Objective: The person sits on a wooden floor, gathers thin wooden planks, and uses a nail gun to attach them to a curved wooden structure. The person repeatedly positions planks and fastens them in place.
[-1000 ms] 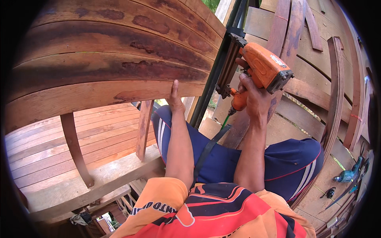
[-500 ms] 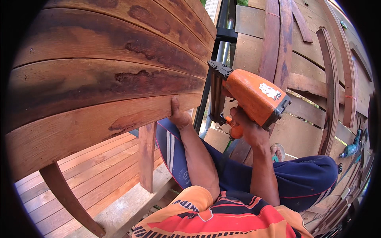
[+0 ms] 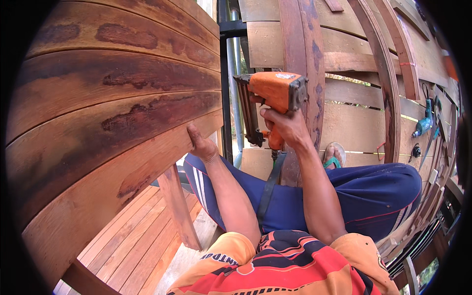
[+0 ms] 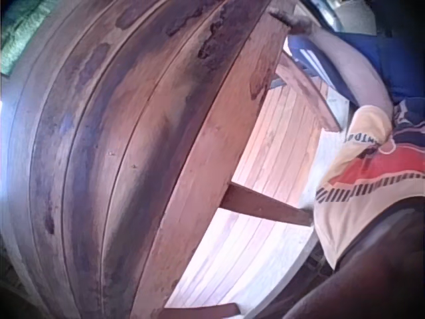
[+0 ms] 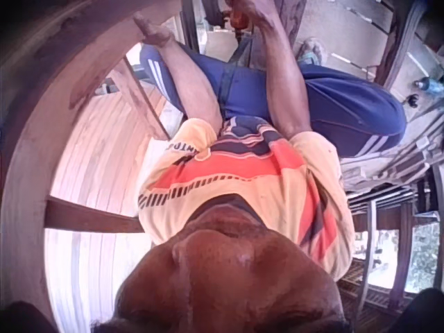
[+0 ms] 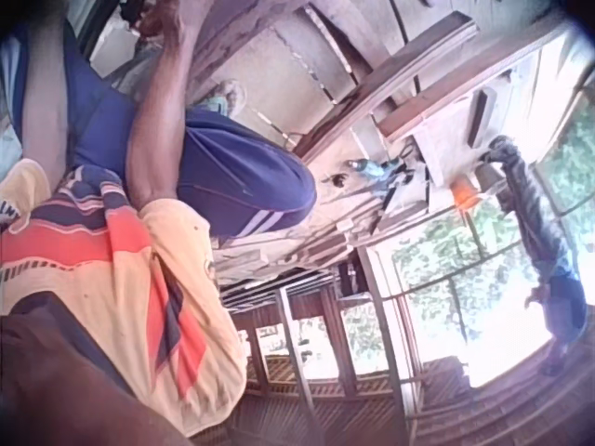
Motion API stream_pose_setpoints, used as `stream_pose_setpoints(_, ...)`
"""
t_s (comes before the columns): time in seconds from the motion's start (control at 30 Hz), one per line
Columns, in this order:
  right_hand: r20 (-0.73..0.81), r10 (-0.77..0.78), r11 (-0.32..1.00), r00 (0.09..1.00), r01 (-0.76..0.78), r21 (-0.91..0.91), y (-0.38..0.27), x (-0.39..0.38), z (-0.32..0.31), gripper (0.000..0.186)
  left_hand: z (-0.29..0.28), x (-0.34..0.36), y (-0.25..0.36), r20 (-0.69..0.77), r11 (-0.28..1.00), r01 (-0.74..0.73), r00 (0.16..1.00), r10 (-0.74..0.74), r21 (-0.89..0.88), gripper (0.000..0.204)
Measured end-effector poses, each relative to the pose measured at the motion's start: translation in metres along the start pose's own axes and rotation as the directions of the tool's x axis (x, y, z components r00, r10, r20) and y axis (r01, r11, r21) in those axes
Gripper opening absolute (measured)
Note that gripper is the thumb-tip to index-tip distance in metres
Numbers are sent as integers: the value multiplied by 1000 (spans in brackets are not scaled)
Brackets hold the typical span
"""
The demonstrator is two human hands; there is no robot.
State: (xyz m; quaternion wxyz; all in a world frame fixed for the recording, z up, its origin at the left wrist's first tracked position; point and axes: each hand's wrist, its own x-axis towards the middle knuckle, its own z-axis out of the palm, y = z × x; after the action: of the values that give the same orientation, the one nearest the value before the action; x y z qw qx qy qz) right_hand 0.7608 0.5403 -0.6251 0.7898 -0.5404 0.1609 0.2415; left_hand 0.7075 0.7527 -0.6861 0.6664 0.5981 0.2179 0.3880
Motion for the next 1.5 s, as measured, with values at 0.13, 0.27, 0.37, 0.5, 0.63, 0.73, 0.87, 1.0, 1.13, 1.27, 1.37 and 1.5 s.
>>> stream_pose_setpoints(0.13,64,36,992,997,-43,114,18,27,-2,35,-7,1,5,63,972,-29,998,14,233,39)
stream_pose_setpoints(0.27,74,119,961,990,-134,244,36,38,-8,40,-17,5,-2,91,956,-42,996,17,289,37)
stream_pose_setpoints(0.37,89,147,938,985,-168,303,51,19,-21,39,-15,5,-3,28,979,-62,998,58,192,45)
stream_pose_setpoints(0.5,107,202,942,973,-223,252,69,-1,-38,44,2,2,9,-69,996,55,996,-61,-75,69)
stream_pose_setpoints(0.63,28,147,961,989,-149,234,77,9,-47,47,13,1,9,-36,996,4,999,-8,-93,71)
stream_pose_setpoints(0.73,91,172,956,981,-188,223,73,3,-39,51,4,2,7,-51,994,-18,999,13,-105,68)
stream_pose_setpoints(0.87,199,221,955,955,-253,157,82,4,-40,54,1,1,3,-15,990,-22,1000,21,-139,66)
stream_pose_setpoints(1.0,213,290,935,933,-324,147,107,13,-31,44,3,0,0,-58,994,-35,998,29,-102,68)
stream_pose_setpoints(1.13,280,305,896,910,-374,239,122,21,-22,42,4,3,-1,-66,996,-69,996,65,-62,71)
stream_pose_setpoints(1.27,311,336,850,889,-428,308,134,32,-25,48,0,3,2,-65,999,-24,998,22,-34,68)
stream_pose_setpoints(1.37,328,321,829,889,-431,357,145,36,-29,48,15,1,10,-45,1000,-27,999,27,-4,72)
stream_pose_setpoints(1.5,341,346,808,874,-462,365,151,34,-26,49,22,-1,13,-5,996,-68,998,69,63,80)
